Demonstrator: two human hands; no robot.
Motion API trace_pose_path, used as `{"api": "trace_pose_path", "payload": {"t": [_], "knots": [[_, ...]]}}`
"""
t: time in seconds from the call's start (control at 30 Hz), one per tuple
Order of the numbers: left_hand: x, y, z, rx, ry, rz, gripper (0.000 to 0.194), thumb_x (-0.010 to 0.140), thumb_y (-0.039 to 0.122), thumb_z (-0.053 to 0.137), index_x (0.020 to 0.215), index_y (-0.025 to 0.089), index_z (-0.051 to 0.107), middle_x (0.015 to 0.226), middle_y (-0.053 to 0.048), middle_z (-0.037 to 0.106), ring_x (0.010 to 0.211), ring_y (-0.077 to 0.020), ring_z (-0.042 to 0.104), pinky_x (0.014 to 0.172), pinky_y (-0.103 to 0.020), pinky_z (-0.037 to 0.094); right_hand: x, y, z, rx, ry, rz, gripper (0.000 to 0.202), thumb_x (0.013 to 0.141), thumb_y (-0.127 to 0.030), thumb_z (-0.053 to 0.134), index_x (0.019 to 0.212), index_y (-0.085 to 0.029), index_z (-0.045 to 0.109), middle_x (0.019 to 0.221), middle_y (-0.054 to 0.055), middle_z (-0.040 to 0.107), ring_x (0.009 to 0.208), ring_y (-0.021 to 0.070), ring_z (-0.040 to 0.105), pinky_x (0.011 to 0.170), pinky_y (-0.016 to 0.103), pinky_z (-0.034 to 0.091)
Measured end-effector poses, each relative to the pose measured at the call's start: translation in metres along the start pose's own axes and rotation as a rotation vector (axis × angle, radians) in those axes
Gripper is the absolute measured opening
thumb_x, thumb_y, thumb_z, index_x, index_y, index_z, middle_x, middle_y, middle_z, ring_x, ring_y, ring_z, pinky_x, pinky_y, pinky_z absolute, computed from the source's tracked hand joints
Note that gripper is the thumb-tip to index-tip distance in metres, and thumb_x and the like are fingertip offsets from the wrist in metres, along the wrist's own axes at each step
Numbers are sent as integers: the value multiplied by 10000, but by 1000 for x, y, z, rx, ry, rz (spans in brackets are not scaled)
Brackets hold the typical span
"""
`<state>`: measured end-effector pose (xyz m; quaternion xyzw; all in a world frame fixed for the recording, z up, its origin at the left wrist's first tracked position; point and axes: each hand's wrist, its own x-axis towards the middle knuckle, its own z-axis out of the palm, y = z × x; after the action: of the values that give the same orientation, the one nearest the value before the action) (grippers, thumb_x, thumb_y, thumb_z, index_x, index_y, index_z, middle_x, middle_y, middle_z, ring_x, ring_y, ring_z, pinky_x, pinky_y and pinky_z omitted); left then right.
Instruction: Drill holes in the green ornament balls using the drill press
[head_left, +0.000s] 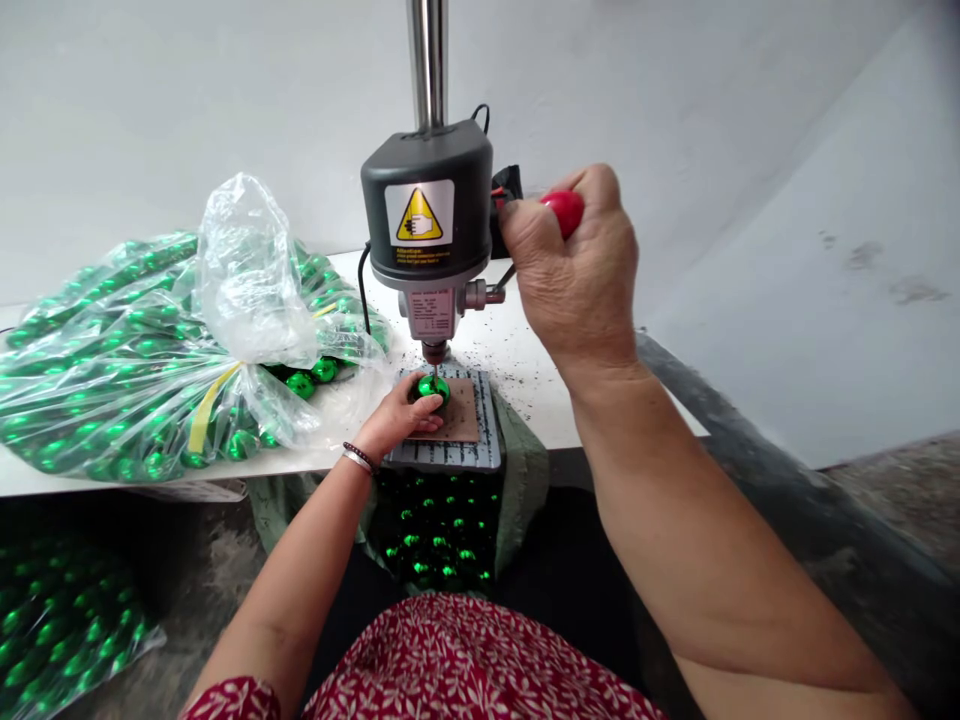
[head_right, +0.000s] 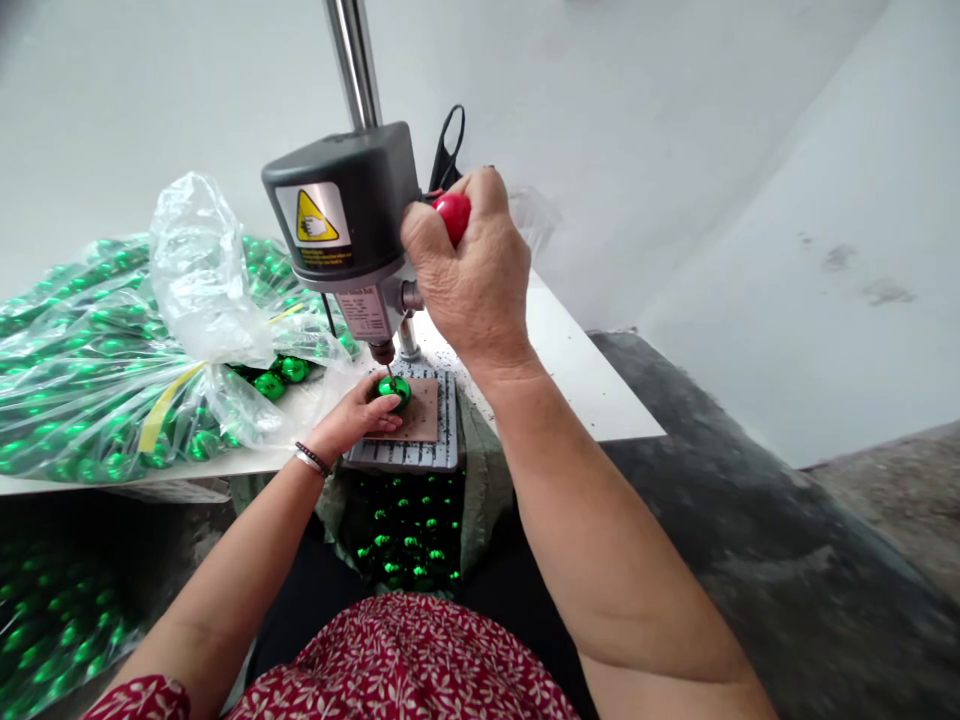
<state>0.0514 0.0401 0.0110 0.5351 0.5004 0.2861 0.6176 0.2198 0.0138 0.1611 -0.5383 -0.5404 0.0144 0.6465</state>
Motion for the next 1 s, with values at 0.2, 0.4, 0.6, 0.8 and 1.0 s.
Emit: {"api": "trace_pose_path", "payload": {"t": [0.2,0.4,0.6,0.8,1.0], "knots": [[0,0,2,231,41,45,608,793,262,678,1357,186,464,771,6,622,564,-108,587,560,-250,535,1,-2,0,-11,10,15,241,839,-326,553,749,-193,375,648,-91,417,580,-5,389,708,222,509],[1,-10,6,495,160,296,595,737,328,724,1294,173,581,1054,-77,675,934,-228,629,891,-357,517,-4,-4,-2,-26,-1,29,244,841,-327,547,746,-197,363,651,-85,372,591,5,397,720,245,507],[-1,-11,8,488,149,272,572,763,327,689,1294,146,578,957,-57,678,890,-216,624,868,-343,515,-8,0,-3,-47,15,12,244,833,-318,582,757,-189,389,637,-86,365,595,16,345,664,213,430],[2,-16,6,383,151,235,435,773,343,666,1171,175,620,799,-8,639,683,-150,599,674,-275,531,-7,5,-2,-92,2,11,279,857,-411,551,792,-189,397,691,-82,396,613,9,388,697,200,439],[2,-8,-2,392,95,178,621,753,343,695,1333,181,542,758,9,630,608,-124,576,601,-241,510,-7,6,-3,-117,-23,-3,297,876,-457,509,817,-191,391,703,-76,387,656,13,436,734,211,464]]}}
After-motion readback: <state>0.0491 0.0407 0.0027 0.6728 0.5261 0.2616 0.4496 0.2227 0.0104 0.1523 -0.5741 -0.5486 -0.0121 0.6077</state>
